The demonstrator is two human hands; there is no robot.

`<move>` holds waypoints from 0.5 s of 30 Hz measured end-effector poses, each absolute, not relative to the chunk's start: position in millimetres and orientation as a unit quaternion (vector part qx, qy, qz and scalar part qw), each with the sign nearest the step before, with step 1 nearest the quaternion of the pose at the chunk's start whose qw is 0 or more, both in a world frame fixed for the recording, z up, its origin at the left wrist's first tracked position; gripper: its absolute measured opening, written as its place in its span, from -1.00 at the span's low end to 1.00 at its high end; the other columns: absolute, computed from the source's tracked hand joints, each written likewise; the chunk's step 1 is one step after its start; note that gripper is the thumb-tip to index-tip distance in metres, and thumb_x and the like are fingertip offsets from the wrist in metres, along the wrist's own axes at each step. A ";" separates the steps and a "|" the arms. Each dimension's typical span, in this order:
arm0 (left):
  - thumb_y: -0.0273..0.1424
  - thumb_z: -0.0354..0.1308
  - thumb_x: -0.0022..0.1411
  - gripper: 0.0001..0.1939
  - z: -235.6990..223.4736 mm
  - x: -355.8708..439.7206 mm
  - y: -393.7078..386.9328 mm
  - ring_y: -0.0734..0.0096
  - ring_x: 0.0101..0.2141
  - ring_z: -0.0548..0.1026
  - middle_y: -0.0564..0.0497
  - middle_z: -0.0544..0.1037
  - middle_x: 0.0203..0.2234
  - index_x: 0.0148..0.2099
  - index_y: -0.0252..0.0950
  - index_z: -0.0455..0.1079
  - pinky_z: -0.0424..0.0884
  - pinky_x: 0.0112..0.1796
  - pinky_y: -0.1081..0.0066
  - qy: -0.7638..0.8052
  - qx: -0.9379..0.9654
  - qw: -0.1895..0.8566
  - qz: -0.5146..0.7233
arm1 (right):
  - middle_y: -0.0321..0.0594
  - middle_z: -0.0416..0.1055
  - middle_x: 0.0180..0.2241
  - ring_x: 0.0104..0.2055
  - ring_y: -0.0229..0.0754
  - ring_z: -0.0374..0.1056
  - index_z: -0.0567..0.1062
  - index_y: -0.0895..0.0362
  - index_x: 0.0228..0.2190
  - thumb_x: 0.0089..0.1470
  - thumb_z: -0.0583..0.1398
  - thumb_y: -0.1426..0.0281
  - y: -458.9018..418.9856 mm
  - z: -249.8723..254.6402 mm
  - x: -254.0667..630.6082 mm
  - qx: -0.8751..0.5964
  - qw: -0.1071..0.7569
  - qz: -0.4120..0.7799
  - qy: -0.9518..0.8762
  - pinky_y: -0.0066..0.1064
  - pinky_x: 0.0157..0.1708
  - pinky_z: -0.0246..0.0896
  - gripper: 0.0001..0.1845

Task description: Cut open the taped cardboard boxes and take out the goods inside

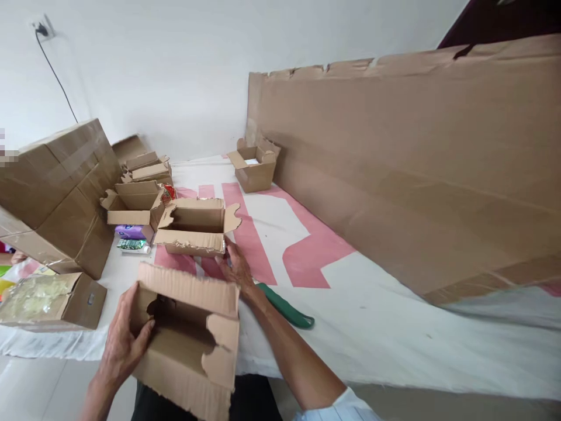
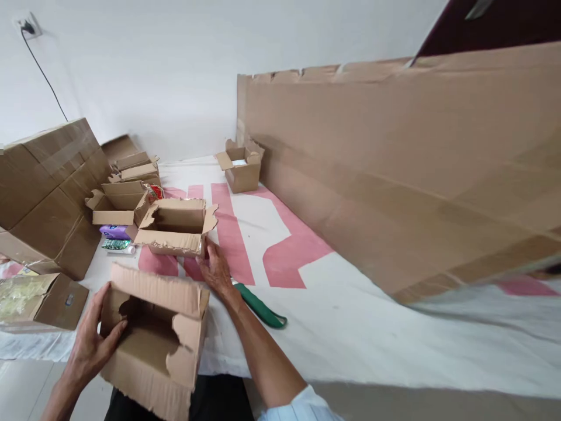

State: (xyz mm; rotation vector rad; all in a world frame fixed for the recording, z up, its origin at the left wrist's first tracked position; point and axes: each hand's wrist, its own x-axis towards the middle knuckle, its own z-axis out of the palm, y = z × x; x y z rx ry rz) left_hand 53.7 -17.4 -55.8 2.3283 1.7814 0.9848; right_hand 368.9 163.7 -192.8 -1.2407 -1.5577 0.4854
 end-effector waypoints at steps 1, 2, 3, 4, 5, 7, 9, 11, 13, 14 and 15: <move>-0.25 0.21 0.45 -0.23 -64.9 50.8 -23.3 -0.10 0.32 0.48 -0.23 0.44 0.37 0.59 -0.13 0.06 0.52 0.22 0.01 0.578 0.751 -0.001 0.320 | 0.15 0.37 0.37 0.38 0.24 0.32 0.22 0.16 0.46 0.34 0.13 0.05 164.3 -193.1 368.5 -0.518 0.524 0.199 -0.646 0.13 0.34 0.29 -0.19; -0.25 0.20 0.47 -0.24 -74.0 47.8 -28.6 -0.10 0.28 0.51 -0.24 0.48 0.34 0.59 -0.14 0.06 0.55 0.18 0.02 0.581 0.747 -0.025 0.323 | 0.15 0.38 0.36 0.38 0.23 0.32 0.24 0.16 0.45 0.33 0.13 0.06 164.9 -193.2 368.1 -0.518 0.529 0.196 -0.643 0.12 0.35 0.29 -0.20; -0.25 0.20 0.47 -0.25 -82.5 44.9 -33.3 -0.11 0.25 0.55 -0.25 0.51 0.31 0.59 -0.14 0.07 0.58 0.15 0.03 0.585 0.740 -0.049 0.330 | 0.15 0.39 0.35 0.37 0.22 0.33 0.25 0.16 0.44 0.33 0.13 0.06 165.5 -193.4 367.8 -0.519 0.531 0.193 -0.642 0.10 0.35 0.30 -0.21; -0.25 0.21 0.47 -0.25 -89.7 42.6 -37.3 -0.12 0.23 0.57 -0.25 0.55 0.28 0.59 -0.14 0.08 0.60 0.12 0.02 0.588 0.733 -0.069 0.335 | 0.14 0.39 0.35 0.37 0.21 0.34 0.27 0.16 0.43 0.33 0.13 0.07 165.8 -193.5 367.5 -0.518 0.534 0.192 -0.640 0.09 0.35 0.30 -0.22; -0.25 0.21 0.47 -0.25 -95.1 41.3 -40.4 -0.13 0.21 0.59 -0.25 0.57 0.25 0.59 -0.14 0.08 0.61 0.10 0.02 0.591 0.727 -0.086 0.338 | 0.14 0.40 0.34 0.36 0.21 0.34 0.28 0.15 0.43 0.32 0.14 0.07 165.9 -193.5 367.4 -0.518 0.536 0.191 -0.638 0.08 0.34 0.31 -0.22; -0.28 0.23 0.46 -0.24 -99.2 42.4 -44.1 -0.12 0.20 0.60 -0.25 0.58 0.24 0.59 -0.14 0.08 0.63 0.08 0.03 0.588 0.728 -0.095 0.339 | 0.14 0.44 0.30 0.32 0.21 0.38 0.28 0.15 0.42 0.32 0.15 0.08 164.9 -193.5 367.7 -0.520 0.538 0.193 -0.634 0.07 0.31 0.35 -0.23; -0.33 0.21 0.47 -0.25 -95.3 49.1 -44.6 -0.06 0.19 0.61 -0.24 0.57 0.26 0.59 -0.14 0.07 0.64 0.07 0.10 0.577 0.737 -0.080 0.343 | 0.13 0.49 0.24 0.24 0.20 0.45 0.28 0.14 0.43 0.33 0.15 0.09 162.8 -193.3 368.4 -0.527 0.534 0.202 -0.630 0.06 0.25 0.40 -0.24; -0.38 0.17 0.49 -0.27 -86.6 59.6 -42.6 0.00 0.19 0.61 -0.22 0.57 0.27 0.59 -0.13 0.08 0.64 0.06 0.16 0.565 0.742 -0.063 0.356 | 0.12 0.52 0.18 0.17 0.18 0.50 0.28 0.14 0.43 0.35 0.15 0.10 160.8 -193.0 369.1 -0.533 0.528 0.209 -0.628 0.05 0.21 0.43 -0.26; -0.43 0.14 0.49 -0.29 -77.1 70.7 -39.9 0.05 0.19 0.62 -0.20 0.58 0.26 0.58 -0.12 0.09 0.63 0.07 0.19 0.555 0.747 -0.052 0.362 | 0.11 0.52 0.17 0.14 0.17 0.51 0.28 0.14 0.43 0.37 0.15 0.11 159.5 -192.4 369.5 -0.536 0.526 0.207 -0.627 0.05 0.17 0.46 -0.27; -0.45 0.13 0.49 -0.29 -72.6 75.7 -38.7 0.06 0.19 0.61 -0.19 0.58 0.25 0.58 -0.11 0.09 0.63 0.08 0.19 0.552 0.751 -0.046 0.360 | 0.10 0.51 0.18 0.14 0.16 0.51 0.29 0.12 0.42 0.38 0.17 0.11 159.3 -191.9 369.5 -0.537 0.525 0.202 -0.629 0.04 0.16 0.47 -0.30; -0.46 0.11 0.49 -0.29 -68.6 80.0 -37.7 0.07 0.20 0.61 -0.18 0.58 0.25 0.58 -0.09 0.08 0.62 0.09 0.19 0.550 0.754 -0.039 0.357 | 0.08 0.51 0.18 0.14 0.14 0.51 0.31 0.10 0.40 0.39 0.18 0.12 159.2 -191.2 369.2 -0.537 0.525 0.196 -0.630 0.04 0.14 0.48 -0.33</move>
